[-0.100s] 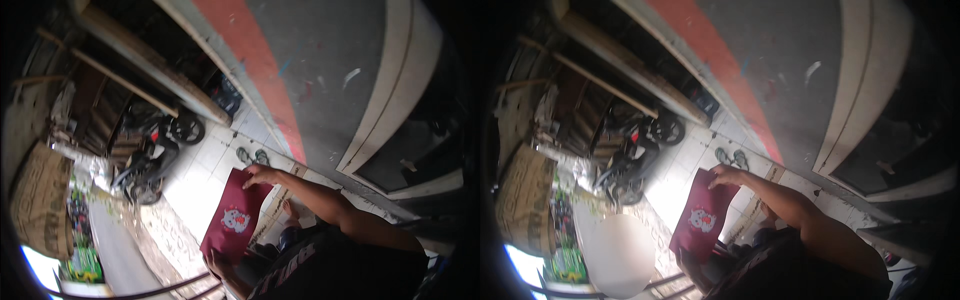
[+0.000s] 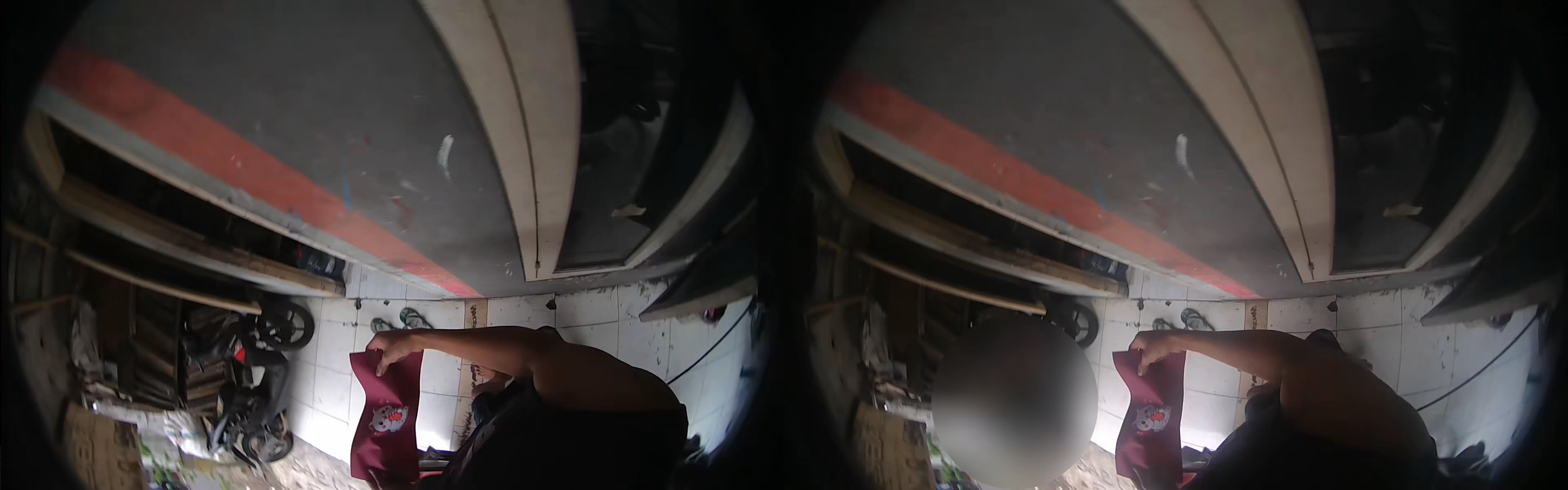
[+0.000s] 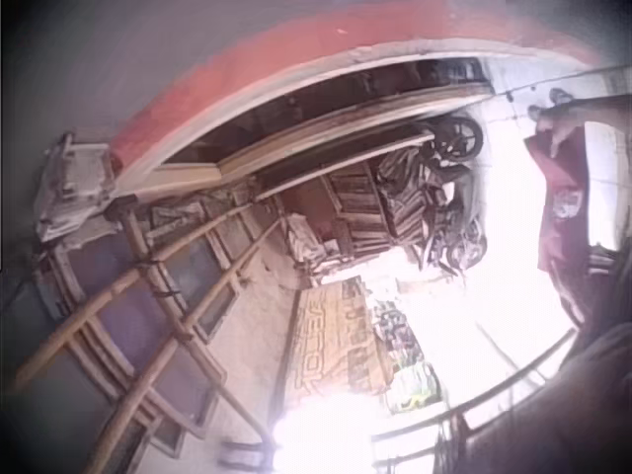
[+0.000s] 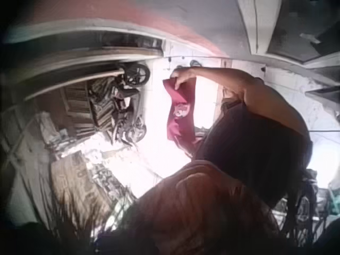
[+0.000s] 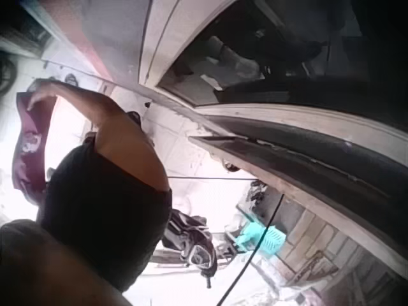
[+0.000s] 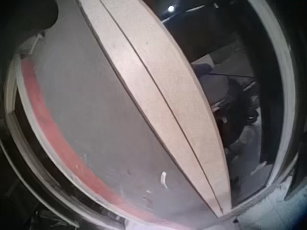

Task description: The person prepares red ink, applies it to a screen printing frame, and uses a squeegee to transfer the design onto a pink folder. They then lift the folder to reveal the printed design and place it aside.

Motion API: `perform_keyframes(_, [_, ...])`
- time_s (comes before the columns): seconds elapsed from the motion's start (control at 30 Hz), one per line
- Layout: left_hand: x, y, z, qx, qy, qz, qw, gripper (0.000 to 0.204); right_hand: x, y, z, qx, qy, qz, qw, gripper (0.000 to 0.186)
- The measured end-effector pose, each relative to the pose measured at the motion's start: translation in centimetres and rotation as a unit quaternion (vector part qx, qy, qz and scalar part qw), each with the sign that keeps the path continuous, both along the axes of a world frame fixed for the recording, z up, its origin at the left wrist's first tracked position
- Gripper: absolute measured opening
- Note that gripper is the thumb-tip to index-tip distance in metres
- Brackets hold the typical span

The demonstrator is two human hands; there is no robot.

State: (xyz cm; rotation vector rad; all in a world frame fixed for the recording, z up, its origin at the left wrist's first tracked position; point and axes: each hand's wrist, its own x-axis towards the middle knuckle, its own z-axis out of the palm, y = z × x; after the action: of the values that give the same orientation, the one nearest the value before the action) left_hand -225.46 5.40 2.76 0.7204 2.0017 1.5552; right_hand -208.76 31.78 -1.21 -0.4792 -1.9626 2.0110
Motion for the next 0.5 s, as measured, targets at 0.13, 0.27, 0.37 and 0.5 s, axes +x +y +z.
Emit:
perform_keyframes(0.13, [-2.3,9.4,1.1,-0.025,0.071,-0.130,0.989,0.036,4.2,5.2,-1.9,0.090,-0.086,-0.189,0.974,0.055])
perform_keyframes(0.27, [-0.3,14.0,1.1,-0.020,0.118,-0.239,0.964,0.046,16.6,1.4,3.8,-0.059,-0.080,-0.226,0.969,0.060])
perform_keyframes(0.37, [4.7,14.2,2.5,0.032,-0.042,-0.199,0.979,0.044,20.8,0.0,3.5,-0.018,-0.056,-0.260,0.964,0.047])
perform_keyframes(0.5, [10.7,9.4,0.6,0.017,-0.024,-0.167,0.985,0.045,26.4,-2.3,4.2,-0.033,-0.063,-0.273,0.959,0.044])
